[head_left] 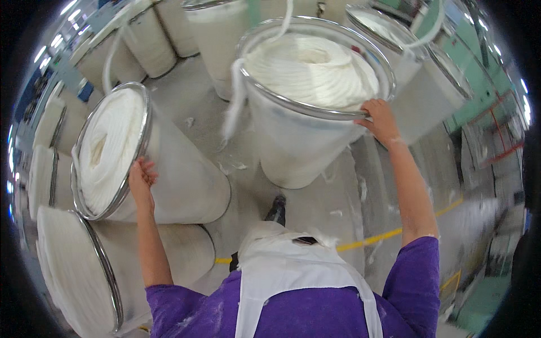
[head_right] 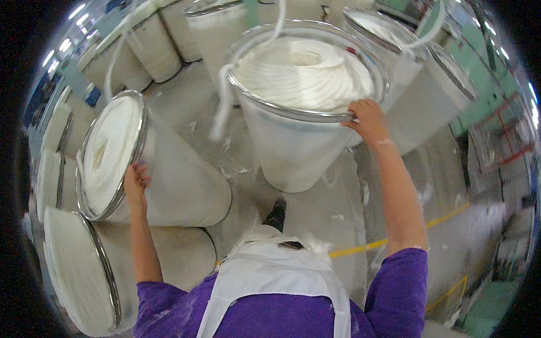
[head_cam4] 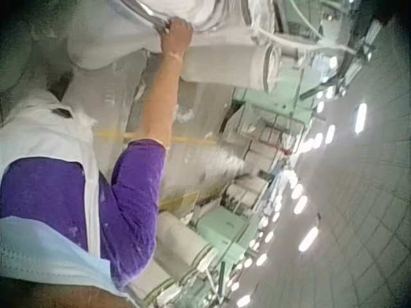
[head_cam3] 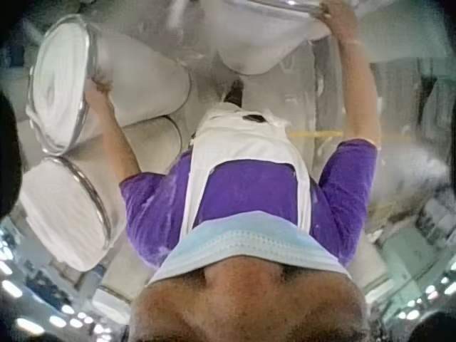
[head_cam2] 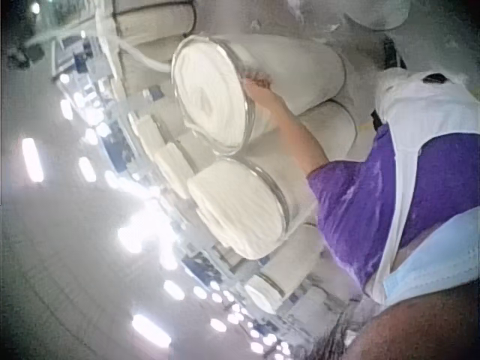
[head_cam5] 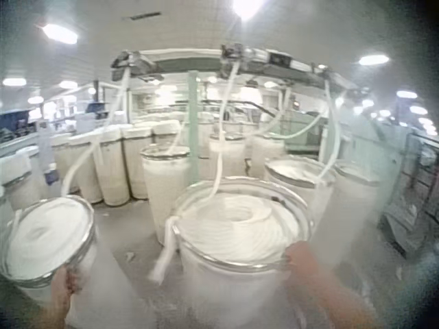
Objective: The person moves among large white yarn bobbins in a factory, removes metal rings from the tops, and uses a thin wooden stick to guide and separate yarn strands. The person repeatedly lifts and places the rings and adjusts the yarn on multiple bobbins.
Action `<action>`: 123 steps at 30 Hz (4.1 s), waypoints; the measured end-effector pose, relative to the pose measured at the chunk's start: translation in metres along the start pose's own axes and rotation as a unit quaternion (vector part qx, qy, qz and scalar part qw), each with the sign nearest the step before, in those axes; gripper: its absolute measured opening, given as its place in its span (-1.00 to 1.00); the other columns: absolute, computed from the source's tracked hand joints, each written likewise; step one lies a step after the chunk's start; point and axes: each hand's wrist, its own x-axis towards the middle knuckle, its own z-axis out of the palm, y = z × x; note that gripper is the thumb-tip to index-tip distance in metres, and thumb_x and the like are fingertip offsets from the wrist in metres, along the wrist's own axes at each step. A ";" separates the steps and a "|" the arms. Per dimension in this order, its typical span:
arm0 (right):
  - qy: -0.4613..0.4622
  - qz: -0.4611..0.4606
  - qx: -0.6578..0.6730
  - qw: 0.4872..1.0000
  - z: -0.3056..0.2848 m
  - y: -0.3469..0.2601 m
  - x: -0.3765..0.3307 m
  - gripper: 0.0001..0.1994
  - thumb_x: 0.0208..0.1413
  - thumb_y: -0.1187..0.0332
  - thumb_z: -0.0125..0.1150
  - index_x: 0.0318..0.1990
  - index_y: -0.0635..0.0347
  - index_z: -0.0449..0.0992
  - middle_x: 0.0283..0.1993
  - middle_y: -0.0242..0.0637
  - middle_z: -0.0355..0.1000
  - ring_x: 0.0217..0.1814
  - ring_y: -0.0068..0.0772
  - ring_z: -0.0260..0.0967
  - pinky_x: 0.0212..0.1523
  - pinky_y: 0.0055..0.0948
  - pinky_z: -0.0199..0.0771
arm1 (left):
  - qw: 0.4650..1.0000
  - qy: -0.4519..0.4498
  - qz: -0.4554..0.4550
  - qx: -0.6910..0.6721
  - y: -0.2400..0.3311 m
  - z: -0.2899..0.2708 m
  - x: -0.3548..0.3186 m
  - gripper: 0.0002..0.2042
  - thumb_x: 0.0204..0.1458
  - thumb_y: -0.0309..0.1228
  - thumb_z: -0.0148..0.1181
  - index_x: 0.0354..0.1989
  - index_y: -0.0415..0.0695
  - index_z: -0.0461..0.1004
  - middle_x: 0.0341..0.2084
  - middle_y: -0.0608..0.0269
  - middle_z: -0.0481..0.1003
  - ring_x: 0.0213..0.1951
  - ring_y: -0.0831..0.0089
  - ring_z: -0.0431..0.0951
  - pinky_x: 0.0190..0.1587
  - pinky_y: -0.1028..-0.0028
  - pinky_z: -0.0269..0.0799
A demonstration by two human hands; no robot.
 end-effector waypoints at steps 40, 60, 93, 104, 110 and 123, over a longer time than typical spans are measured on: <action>-0.595 0.440 0.204 0.641 0.044 -0.308 -0.853 -0.59 0.11 0.00 0.04 0.04 -0.07 0.49 0.27 -0.41 0.28 0.30 -0.23 0.20 0.21 -0.22 0.30 | 0.892 0.054 0.033 0.447 0.058 -0.295 0.001 -0.58 -0.18 -0.26 0.08 -0.14 -0.25 0.47 -0.25 0.11 0.49 -0.20 0.25 0.45 -0.19 0.35 0.36; -0.259 0.760 0.286 0.523 -0.007 -0.197 -1.146 -0.70 0.01 0.19 0.17 -0.10 0.04 0.55 -0.09 -0.28 0.52 0.02 -0.21 0.42 0.05 -0.19 0.39 | 0.975 -0.068 -0.118 0.176 0.148 -0.045 -0.598 -0.47 -0.18 -0.42 0.07 0.10 -0.13 0.35 0.03 0.17 0.33 -0.08 0.30 0.36 -0.18 0.45 0.36; -0.353 0.247 0.434 0.791 -0.075 0.291 -0.831 -0.47 0.11 -0.08 0.08 0.02 0.18 0.50 0.02 -0.09 0.47 0.12 0.01 0.35 0.15 -0.19 0.30 | 0.939 0.109 -0.197 0.259 0.028 0.126 -0.578 -0.49 -0.19 -0.46 0.06 0.06 -0.22 0.31 -0.24 0.22 0.39 -0.17 0.33 0.36 -0.15 0.39 0.31; -0.578 0.217 0.375 0.692 -0.138 0.415 -0.892 -0.56 0.10 -0.01 0.16 -0.13 0.22 0.55 -0.17 -0.22 0.51 -0.16 -0.35 0.41 -0.10 -0.37 0.39 | 0.921 0.047 -0.227 0.314 0.072 0.171 -0.760 -0.47 -0.21 -0.55 0.02 0.08 -0.16 0.31 -0.42 0.32 0.39 -0.38 0.46 0.36 -0.26 0.48 0.34; -0.665 0.286 0.525 0.448 -0.188 0.368 -0.855 -0.49 0.27 -0.04 -0.09 0.06 0.24 0.45 -0.14 -0.36 0.41 -0.11 -0.52 0.27 -0.05 -0.53 0.29 | 0.872 0.013 -0.145 0.468 0.062 0.208 -0.807 -0.58 -0.26 -0.56 -0.03 -0.09 -0.23 0.42 -0.33 0.34 0.45 -0.34 0.45 0.37 -0.17 0.49 0.30; -0.568 0.398 0.423 0.583 -0.150 0.335 -0.987 -0.45 0.23 0.03 -0.08 0.19 0.28 0.33 0.14 -0.10 0.39 0.09 -0.21 0.34 0.13 -0.32 0.29 | 0.842 -0.004 0.080 0.534 0.053 0.287 -0.729 -0.43 0.02 0.13 0.12 -0.44 -0.28 0.46 -0.67 0.25 0.26 -0.51 0.41 0.24 -0.42 0.37 0.17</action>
